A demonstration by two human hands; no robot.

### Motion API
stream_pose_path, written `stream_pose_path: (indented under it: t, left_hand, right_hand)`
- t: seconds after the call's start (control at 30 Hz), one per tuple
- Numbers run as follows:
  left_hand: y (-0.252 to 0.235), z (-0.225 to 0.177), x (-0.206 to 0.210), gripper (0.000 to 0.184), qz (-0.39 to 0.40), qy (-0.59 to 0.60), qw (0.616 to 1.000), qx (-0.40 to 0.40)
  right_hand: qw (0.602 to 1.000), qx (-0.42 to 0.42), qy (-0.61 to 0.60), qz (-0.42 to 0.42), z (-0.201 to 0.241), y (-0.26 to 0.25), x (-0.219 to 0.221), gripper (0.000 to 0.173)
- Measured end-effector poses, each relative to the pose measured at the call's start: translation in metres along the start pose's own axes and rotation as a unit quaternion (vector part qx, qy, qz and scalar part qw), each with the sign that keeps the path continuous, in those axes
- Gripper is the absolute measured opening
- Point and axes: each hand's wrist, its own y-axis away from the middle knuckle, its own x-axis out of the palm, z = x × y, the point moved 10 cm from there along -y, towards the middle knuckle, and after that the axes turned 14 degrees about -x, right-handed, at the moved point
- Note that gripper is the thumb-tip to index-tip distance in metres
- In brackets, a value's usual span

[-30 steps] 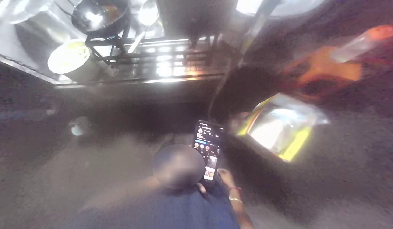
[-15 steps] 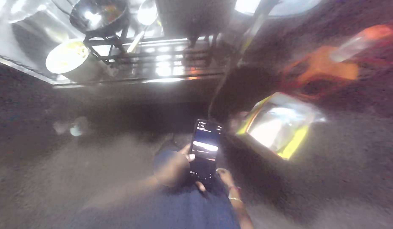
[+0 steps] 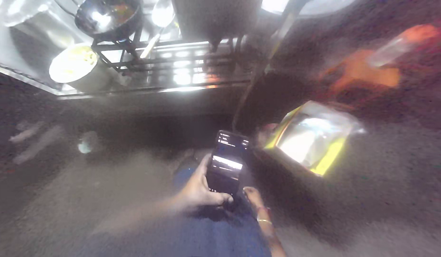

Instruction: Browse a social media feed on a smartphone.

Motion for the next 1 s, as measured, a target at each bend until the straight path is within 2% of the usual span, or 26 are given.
stream_pose_path:
  t: [0.1, 0.2, 0.5, 0.8, 1.0]
  left_hand:
    - [0.001, -0.006, -0.002, 0.1, -0.02, -0.006, 0.998, 0.061]
    - [0.0, -0.005, -0.003, 0.099, -0.027, -0.005, 0.997, 0.073]
    - [0.0, -0.003, 0.0, 0.101, 0.001, 0.0, 0.998, 0.062]
    - [0.0, 0.011, 0.006, 0.074, 0.107, 0.123, 0.986, -0.018]
    - [0.0, 0.011, 0.006, 0.072, 0.133, 0.151, 0.979, -0.014]
  right_hand:
    - [1.0, 0.005, -0.001, 0.011, -0.001, -0.002, 0.002, 0.029]
    - [1.0, 0.007, -0.005, 0.003, -0.001, -0.001, 0.002, 0.03]
    - [1.0, -0.009, 0.017, -0.001, -0.013, -0.004, 0.001, 0.029]
    - [1.0, -0.002, -0.005, 0.0, -0.003, 0.005, 0.003, 0.031]
    - [1.0, -0.001, -0.011, -0.009, 0.006, 0.009, 0.002, 0.03]
